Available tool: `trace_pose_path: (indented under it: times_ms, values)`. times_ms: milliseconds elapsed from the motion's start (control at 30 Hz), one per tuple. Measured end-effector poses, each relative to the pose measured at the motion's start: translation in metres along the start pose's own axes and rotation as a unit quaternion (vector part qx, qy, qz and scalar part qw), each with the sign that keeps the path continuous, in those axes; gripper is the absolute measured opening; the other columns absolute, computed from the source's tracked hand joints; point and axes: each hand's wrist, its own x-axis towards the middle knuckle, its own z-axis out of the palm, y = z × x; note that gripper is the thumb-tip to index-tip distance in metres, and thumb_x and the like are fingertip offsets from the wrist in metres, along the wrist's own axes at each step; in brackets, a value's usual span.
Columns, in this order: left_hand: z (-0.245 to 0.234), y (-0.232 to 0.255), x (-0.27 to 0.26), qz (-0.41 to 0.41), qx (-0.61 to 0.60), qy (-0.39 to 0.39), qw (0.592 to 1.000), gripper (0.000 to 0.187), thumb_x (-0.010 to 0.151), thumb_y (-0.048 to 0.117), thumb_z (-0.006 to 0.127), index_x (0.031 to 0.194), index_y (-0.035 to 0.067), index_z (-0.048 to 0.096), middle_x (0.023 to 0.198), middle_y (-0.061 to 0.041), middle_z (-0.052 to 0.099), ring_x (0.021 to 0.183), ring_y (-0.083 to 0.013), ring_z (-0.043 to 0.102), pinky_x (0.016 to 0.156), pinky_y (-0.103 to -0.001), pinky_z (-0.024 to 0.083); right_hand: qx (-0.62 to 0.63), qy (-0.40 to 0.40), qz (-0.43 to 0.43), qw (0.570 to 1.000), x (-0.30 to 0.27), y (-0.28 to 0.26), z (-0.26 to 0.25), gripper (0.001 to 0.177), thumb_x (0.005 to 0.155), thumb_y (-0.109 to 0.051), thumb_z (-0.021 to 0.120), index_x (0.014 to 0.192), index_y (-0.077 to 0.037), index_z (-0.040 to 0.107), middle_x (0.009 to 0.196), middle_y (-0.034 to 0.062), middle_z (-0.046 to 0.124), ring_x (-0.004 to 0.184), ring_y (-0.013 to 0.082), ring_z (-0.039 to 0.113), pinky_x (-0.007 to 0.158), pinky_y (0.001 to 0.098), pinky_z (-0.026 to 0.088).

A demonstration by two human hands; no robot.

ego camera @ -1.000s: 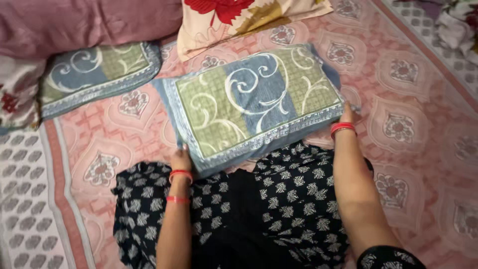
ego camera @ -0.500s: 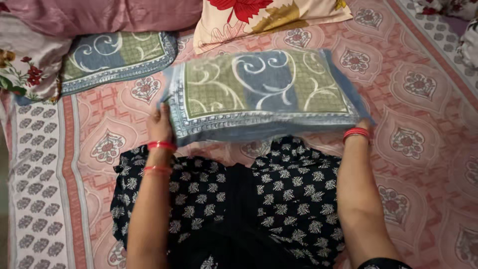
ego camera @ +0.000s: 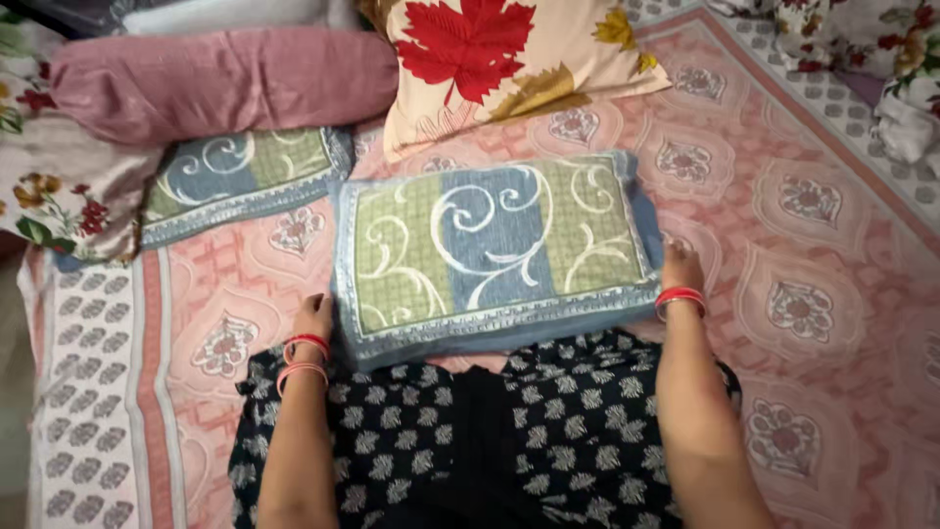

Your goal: The person sits on a bed and repeatedly folds, smooths, and repositions several decorative pillows and a cylindrical bolster. The person handles each pillow one at a time, adjusting their placement and orientation on the bed surface.

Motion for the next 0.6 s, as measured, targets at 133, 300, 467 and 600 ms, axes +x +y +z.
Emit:
trace_pose_path:
  times_ms: [133,300,467,600]
  values:
    - [0.01,0.021,0.022,0.031,-0.158,0.011,0.987,0.074,0.089,0.051,0.07,0.134,-0.006,0.061,0.131,-0.024,0.067,0.121,-0.0328,0.065,0.102,-0.041,0.05,0.039,0.03,-0.107,0.993,-0.004,-0.011,0.013,0.085,0.091,-0.064,0.064,0.135,0.008,0.055,0.136,0.0322,0.057,0.13,0.0454,0.054,0.107,0.0527,0.042]
    - [0.036,0.063,0.042,-0.158,-0.273,-0.071,0.946,0.075,0.083,0.059,0.082,0.117,-0.005,0.065,0.092,-0.013,0.054,0.077,-0.0266,0.051,0.066,-0.043,0.039,0.152,-0.122,-0.03,0.98,0.009,-0.024,0.038,0.097,0.08,-0.06,0.083,0.139,0.008,0.046,0.136,0.0249,0.056,0.125,0.034,0.057,0.105,0.0453,0.046]
    - [0.015,0.156,0.017,-0.128,-0.263,-0.091,0.952,0.048,0.077,0.041,0.079,0.098,-0.001,0.067,0.075,-0.007,0.055,0.058,-0.0198,0.049,0.052,-0.039,0.037,0.309,-0.313,0.125,0.889,0.01,-0.024,0.045,0.065,0.079,-0.046,0.074,0.129,-0.007,0.061,0.121,0.0116,0.067,0.107,0.0254,0.066,0.091,0.0434,0.054]
    - [-0.03,0.241,-0.026,0.115,-0.388,-0.213,0.889,0.037,0.071,0.012,0.078,0.106,0.001,0.071,0.091,-0.005,0.072,0.076,-0.0152,0.065,0.07,-0.031,0.052,0.392,-0.293,0.087,0.868,0.008,-0.015,0.045,0.045,0.079,-0.014,0.07,0.123,-0.007,0.065,0.106,0.01,0.068,0.095,0.0275,0.067,0.08,0.046,0.056]
